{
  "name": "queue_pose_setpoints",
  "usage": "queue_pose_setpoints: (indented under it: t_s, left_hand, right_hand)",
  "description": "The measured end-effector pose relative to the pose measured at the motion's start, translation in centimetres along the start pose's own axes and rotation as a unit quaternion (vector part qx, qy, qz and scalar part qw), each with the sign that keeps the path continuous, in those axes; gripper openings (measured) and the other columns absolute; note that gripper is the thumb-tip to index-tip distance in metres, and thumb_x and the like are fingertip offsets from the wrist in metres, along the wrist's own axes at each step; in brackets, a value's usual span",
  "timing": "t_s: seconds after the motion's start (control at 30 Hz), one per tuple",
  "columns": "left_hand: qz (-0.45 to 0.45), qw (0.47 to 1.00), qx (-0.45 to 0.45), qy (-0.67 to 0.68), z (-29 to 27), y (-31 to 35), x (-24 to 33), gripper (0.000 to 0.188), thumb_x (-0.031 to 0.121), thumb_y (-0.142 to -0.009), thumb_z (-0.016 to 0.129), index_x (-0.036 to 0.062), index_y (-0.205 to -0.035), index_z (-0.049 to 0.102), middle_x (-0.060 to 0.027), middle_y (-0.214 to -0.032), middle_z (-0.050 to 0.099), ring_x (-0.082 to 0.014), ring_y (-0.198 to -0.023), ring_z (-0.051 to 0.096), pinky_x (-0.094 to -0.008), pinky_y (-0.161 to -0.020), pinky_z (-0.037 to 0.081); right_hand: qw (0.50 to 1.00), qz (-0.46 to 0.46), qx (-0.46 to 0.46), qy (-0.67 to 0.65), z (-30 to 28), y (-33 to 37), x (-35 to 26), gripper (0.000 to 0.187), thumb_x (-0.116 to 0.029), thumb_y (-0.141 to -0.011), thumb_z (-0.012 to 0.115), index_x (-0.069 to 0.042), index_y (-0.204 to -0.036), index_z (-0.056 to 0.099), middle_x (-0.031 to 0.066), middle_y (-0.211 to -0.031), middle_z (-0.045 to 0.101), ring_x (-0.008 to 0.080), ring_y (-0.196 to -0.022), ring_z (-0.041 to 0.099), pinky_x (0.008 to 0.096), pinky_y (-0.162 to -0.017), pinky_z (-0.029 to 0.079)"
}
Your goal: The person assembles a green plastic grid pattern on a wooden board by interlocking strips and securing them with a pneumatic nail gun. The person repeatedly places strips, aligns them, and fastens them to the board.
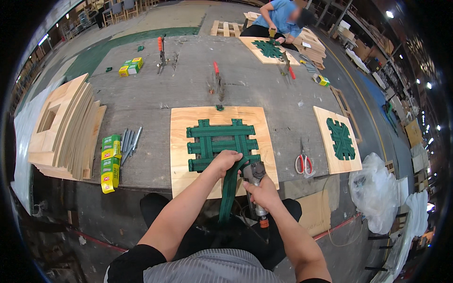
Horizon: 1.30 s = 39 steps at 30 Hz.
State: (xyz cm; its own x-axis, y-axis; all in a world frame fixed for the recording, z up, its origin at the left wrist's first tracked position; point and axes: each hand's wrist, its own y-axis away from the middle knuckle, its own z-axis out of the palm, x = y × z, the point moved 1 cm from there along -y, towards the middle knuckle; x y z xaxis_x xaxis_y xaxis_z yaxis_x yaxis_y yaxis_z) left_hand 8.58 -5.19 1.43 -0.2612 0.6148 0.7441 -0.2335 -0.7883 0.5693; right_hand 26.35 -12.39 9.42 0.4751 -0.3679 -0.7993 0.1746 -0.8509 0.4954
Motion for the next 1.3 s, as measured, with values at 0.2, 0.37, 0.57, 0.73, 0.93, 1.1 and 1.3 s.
queue_pose_setpoints:
  t_s: [0.2, 0.37, 0.57, 0.73, 0.93, 1.1, 1.3]
  left_hand:
    - [0.009, 1.0, -0.003, 0.008, -0.2, -0.5, 0.8, 0.027, 0.024, -0.106, 0.057, 0.0002, -0.113, 0.066, -0.0076, -0.101, 0.075, -0.0187, -0.066, 0.064, -0.0349, -0.06, 0.057]
    - [0.014, 1.0, 0.0, -0.003, 0.0, 0.1, 1.0, 0.027, 0.023, -0.106, 0.056, -0.0003, -0.116, 0.065, -0.0082, -0.103, 0.076, -0.0184, -0.07, 0.065, -0.0346, -0.061, 0.058]
    - [0.034, 0.999, 0.034, -0.025, 0.9, 0.1, 1.0, 0.028, 0.022, -0.106, 0.055, -0.0017, -0.117, 0.065, -0.0094, -0.106, 0.076, -0.0176, -0.076, 0.067, -0.0324, -0.062, 0.058]
    - [0.04, 0.997, 0.055, -0.034, 1.2, -0.4, 0.8, 0.029, 0.023, -0.106, 0.055, -0.0023, -0.115, 0.067, -0.0094, -0.101, 0.076, -0.018, -0.064, 0.063, -0.0324, -0.057, 0.056]
    - [0.034, 0.996, 0.071, -0.04, 2.1, -0.5, 1.4, 0.028, 0.019, -0.108, 0.051, -0.0037, -0.12, 0.062, -0.0149, -0.106, 0.075, -0.0194, -0.077, 0.067, -0.0322, -0.058, 0.056]
    - [0.037, 0.993, 0.095, -0.052, 1.7, 0.1, 1.0, 0.03, 0.023, -0.108, 0.053, -0.0028, -0.115, 0.065, -0.0117, -0.105, 0.076, -0.0177, -0.075, 0.066, -0.0329, -0.06, 0.057]
    - [0.089, 0.991, 0.071, -0.064, 3.0, -0.5, 0.4, 0.029, 0.022, -0.107, 0.054, -0.0033, -0.111, 0.068, -0.0102, -0.1, 0.076, -0.0156, -0.068, 0.064, -0.0317, -0.057, 0.055]
  right_hand:
    - [0.999, -0.031, -0.021, -0.002, -0.2, -0.8, -0.3, 0.027, -0.012, -0.094, 0.073, -0.005, -0.118, 0.061, 0.0007, -0.083, 0.064, 0.0103, -0.05, 0.054, 0.0283, -0.045, 0.044]
    - [0.992, 0.015, 0.052, -0.116, -4.6, -2.2, 0.9, 0.029, -0.021, -0.093, 0.077, -0.005, -0.113, 0.062, 0.0029, -0.084, 0.064, 0.0137, -0.053, 0.058, 0.0299, -0.046, 0.048]
    - [0.96, -0.006, 0.141, -0.242, -14.6, -7.5, 2.3, 0.025, -0.025, -0.094, 0.076, -0.007, -0.105, 0.062, 0.0023, -0.083, 0.059, 0.016, -0.056, 0.058, 0.035, -0.048, 0.051]
    - [0.957, 0.026, 0.053, -0.285, -20.1, -13.7, 4.2, 0.027, -0.03, -0.097, 0.072, -0.007, -0.105, 0.061, 0.0039, -0.081, 0.059, 0.0171, -0.059, 0.059, 0.0361, -0.051, 0.052]
    - [0.982, 0.057, 0.171, 0.06, -20.6, -16.4, 4.8, 0.063, -0.053, -0.094, 0.07, 0.003, -0.123, 0.066, 0.021, -0.105, 0.072, 0.0343, -0.092, 0.072, 0.051, -0.075, 0.059]
    - [0.917, -0.003, 0.153, 0.369, -20.4, -14.8, 4.5, 0.074, -0.056, -0.105, 0.031, 0.005, -0.12, 0.07, 0.0299, -0.123, 0.067, 0.0472, -0.115, 0.064, 0.0544, -0.104, 0.047]
    - [0.868, -0.142, 0.273, 0.389, -24.6, -12.0, 10.7, 0.041, -0.036, -0.099, 0.062, -0.004, -0.123, 0.068, 0.0249, -0.13, 0.062, 0.0422, -0.119, 0.061, 0.0512, -0.1, 0.05]
